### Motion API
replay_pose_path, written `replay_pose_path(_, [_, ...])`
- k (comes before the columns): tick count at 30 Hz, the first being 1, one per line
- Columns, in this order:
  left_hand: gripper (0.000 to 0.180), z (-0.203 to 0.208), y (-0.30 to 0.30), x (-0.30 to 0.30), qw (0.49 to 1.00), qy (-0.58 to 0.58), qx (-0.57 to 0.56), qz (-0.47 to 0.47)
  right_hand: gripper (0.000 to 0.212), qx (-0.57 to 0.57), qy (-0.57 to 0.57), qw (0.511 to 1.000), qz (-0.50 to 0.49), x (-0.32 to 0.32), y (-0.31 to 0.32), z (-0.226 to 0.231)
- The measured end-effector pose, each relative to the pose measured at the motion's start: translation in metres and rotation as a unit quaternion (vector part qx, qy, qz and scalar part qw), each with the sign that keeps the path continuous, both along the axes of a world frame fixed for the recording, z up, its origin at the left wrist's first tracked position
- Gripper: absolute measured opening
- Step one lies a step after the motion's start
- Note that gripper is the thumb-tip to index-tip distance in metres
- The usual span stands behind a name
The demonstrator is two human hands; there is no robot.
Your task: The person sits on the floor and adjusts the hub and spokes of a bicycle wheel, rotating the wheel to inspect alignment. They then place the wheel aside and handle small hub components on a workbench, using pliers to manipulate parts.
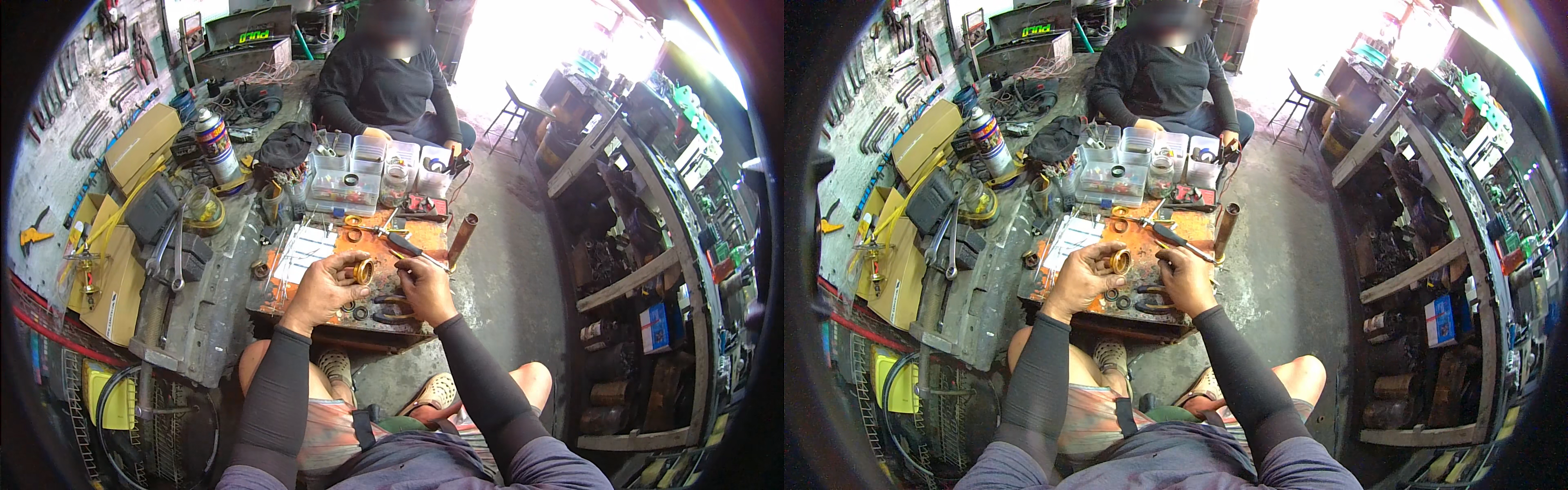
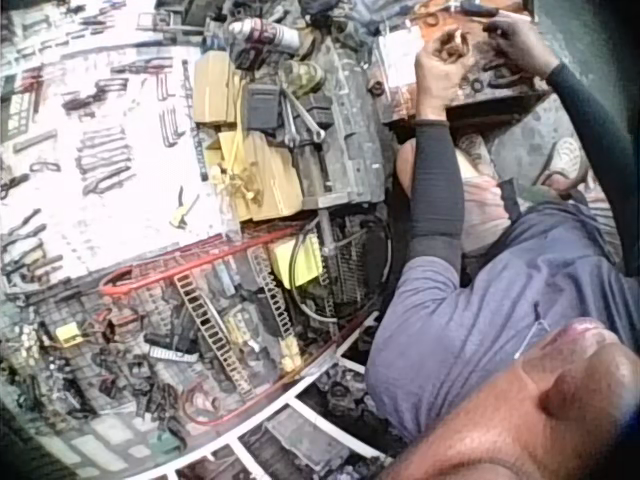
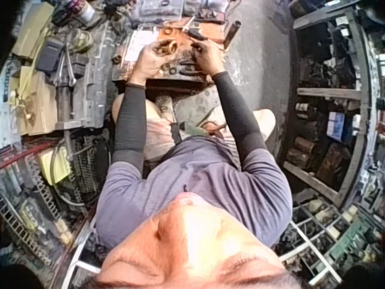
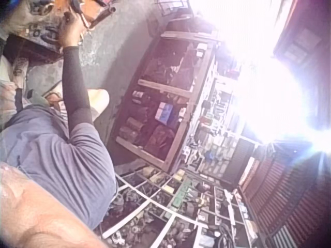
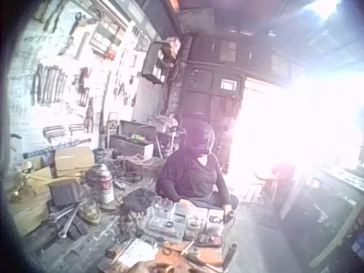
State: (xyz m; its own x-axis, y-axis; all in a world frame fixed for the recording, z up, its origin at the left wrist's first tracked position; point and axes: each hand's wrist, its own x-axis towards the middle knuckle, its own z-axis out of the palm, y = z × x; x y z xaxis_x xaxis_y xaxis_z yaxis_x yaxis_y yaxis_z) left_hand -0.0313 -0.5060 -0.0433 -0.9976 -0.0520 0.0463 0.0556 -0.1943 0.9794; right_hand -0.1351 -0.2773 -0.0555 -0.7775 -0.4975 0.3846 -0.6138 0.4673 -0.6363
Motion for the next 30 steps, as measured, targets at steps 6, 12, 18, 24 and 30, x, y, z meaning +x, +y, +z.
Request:
replay_pose_path(6, [0.058,0.002,-0.001,-0.003,0.998,-0.007,-0.008,0.064,0.023,0.075,0.005,0.997,-0.002,-0.024,-0.019,-0.027])
replay_pose_path(12, [0.055,0.001,-0.006,-0.002,0.997,0.014,-0.017,0.067,0.014,0.150,0.034,0.988,-0.008,-0.027,-0.039,-0.027])
replay_pose_path(18, [0.050,-0.001,-0.006,-0.005,0.999,0.022,0.018,0.040,0.013,0.204,0.090,0.975,-0.007,-0.039,-0.048,-0.046])
replay_pose_path(24, [0.050,0.007,-0.003,-0.003,0.999,0.017,0.028,0.026,0.012,0.059,0.074,0.995,-0.018,-0.034,-0.038,-0.041])
replay_pose_path(30, [0.052,0.003,-0.003,-0.003,0.999,0.027,0.023,0.016,0.012,-0.094,0.039,0.991,0.085,0.004,-0.024,0.018])
